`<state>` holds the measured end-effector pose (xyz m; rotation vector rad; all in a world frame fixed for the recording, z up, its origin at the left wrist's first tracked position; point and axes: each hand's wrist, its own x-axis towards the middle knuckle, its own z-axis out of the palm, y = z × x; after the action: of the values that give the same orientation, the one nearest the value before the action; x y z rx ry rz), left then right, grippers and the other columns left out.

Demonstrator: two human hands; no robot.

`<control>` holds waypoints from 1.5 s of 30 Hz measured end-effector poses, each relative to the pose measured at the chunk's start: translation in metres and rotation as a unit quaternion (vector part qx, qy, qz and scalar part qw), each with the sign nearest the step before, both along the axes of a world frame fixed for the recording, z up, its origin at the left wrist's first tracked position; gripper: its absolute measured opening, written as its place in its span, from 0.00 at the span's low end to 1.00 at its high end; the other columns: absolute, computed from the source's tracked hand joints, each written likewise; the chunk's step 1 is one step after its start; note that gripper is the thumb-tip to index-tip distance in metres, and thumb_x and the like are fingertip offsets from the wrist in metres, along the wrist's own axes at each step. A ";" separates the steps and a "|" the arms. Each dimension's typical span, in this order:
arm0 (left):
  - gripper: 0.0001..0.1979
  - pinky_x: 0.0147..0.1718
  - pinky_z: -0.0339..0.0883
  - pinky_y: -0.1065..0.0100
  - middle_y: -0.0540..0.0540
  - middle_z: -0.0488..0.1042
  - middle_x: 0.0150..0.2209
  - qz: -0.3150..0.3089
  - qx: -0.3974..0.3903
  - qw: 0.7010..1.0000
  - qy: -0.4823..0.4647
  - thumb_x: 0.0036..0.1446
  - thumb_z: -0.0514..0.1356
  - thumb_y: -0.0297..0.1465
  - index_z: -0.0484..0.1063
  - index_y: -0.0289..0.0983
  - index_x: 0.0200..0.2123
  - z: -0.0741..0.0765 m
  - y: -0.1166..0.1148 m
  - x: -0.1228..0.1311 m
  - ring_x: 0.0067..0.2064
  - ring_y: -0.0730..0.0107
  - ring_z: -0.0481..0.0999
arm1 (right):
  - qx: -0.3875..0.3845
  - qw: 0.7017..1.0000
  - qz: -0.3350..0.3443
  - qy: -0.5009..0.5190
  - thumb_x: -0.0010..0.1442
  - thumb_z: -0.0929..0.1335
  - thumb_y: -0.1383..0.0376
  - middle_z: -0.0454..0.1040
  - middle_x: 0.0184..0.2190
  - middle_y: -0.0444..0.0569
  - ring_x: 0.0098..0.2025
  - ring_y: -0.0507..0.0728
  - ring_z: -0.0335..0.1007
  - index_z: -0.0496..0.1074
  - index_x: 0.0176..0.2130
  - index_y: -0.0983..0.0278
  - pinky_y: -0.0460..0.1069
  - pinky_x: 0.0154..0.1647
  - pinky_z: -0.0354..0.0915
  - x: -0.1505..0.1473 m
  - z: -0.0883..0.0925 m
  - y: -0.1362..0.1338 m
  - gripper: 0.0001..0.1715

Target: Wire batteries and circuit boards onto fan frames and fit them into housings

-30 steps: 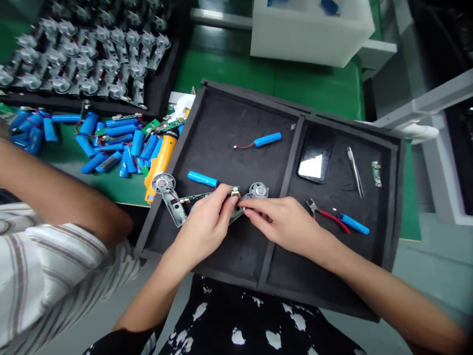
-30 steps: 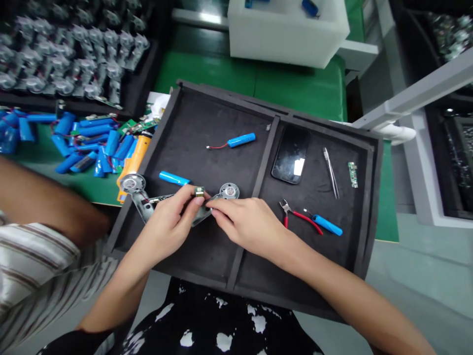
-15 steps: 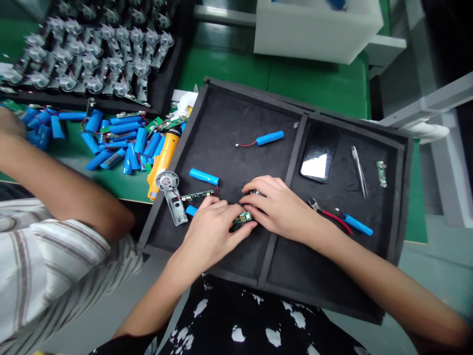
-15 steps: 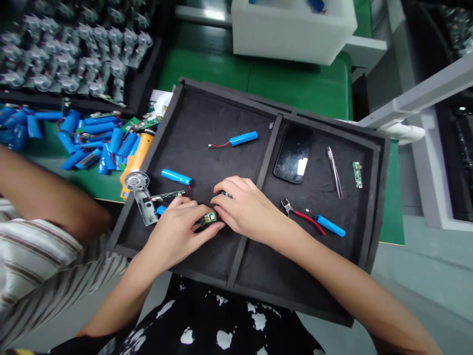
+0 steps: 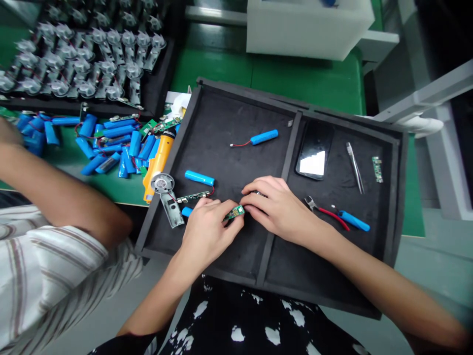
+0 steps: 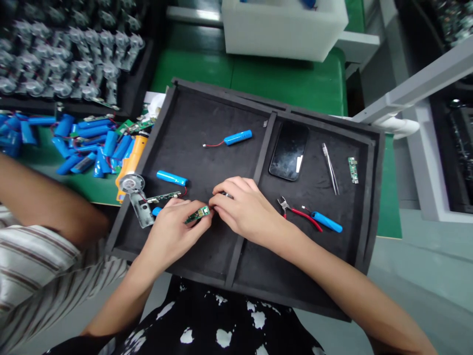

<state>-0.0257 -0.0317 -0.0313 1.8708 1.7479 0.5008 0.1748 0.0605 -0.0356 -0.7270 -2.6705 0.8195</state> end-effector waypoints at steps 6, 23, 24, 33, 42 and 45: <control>0.05 0.47 0.63 0.60 0.51 0.82 0.37 0.030 0.021 0.997 -0.068 0.69 0.59 0.29 0.76 0.41 0.43 -0.004 -0.007 -0.003 0.38 0.66 0.78 | -0.032 0.998 -0.019 0.041 0.72 0.70 0.60 0.76 0.52 0.48 0.57 0.59 0.68 0.78 0.48 0.57 0.59 0.62 0.57 0.002 -0.006 0.003 0.08; 0.10 0.46 0.59 0.61 0.51 0.76 0.40 -0.096 -0.066 0.988 -0.104 0.76 0.51 0.33 0.72 0.42 0.47 0.013 0.004 -0.017 0.41 0.66 0.71 | -0.138 0.987 -0.029 0.077 0.65 0.71 0.68 0.80 0.39 0.40 0.45 0.55 0.74 0.73 0.37 0.59 0.57 0.61 0.52 0.002 0.005 0.004 0.04; 0.09 0.46 0.59 0.61 0.51 0.76 0.40 -0.098 -0.066 0.988 -0.102 0.76 0.52 0.33 0.72 0.42 0.47 0.013 0.004 -0.017 0.41 0.66 0.71 | -0.139 0.987 -0.026 0.076 0.65 0.71 0.68 0.79 0.38 0.40 0.45 0.55 0.74 0.73 0.37 0.59 0.56 0.62 0.52 0.002 0.005 0.004 0.04; 0.09 0.45 0.58 0.60 0.50 0.77 0.40 -0.110 -0.072 0.987 -0.091 0.76 0.51 0.33 0.72 0.42 0.47 0.012 0.005 -0.018 0.40 0.66 0.70 | -0.132 0.989 -0.023 0.067 0.66 0.70 0.67 0.79 0.36 0.39 0.45 0.54 0.74 0.73 0.37 0.59 0.56 0.64 0.50 0.002 0.005 0.003 0.04; 0.10 0.45 0.57 0.59 0.50 0.74 0.36 -0.133 -0.077 0.985 -0.072 0.76 0.50 0.33 0.70 0.40 0.46 0.010 0.005 -0.020 0.38 0.66 0.70 | -0.132 0.989 -0.021 0.061 0.67 0.71 0.66 0.79 0.36 0.39 0.46 0.55 0.74 0.74 0.37 0.58 0.58 0.66 0.48 0.003 0.004 0.004 0.04; 0.10 0.44 0.57 0.59 0.49 0.73 0.37 -0.146 -0.068 0.985 -0.055 0.76 0.49 0.32 0.69 0.39 0.47 0.007 0.004 -0.020 0.38 0.65 0.69 | -0.134 0.989 -0.016 0.055 0.68 0.71 0.64 0.80 0.36 0.40 0.47 0.55 0.74 0.76 0.38 0.58 0.59 0.67 0.46 0.005 0.003 0.004 0.04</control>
<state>-0.0455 -0.0272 -0.0244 1.9200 1.3708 0.3559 0.1794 0.0648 -0.0327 -0.7576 -2.4724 1.1894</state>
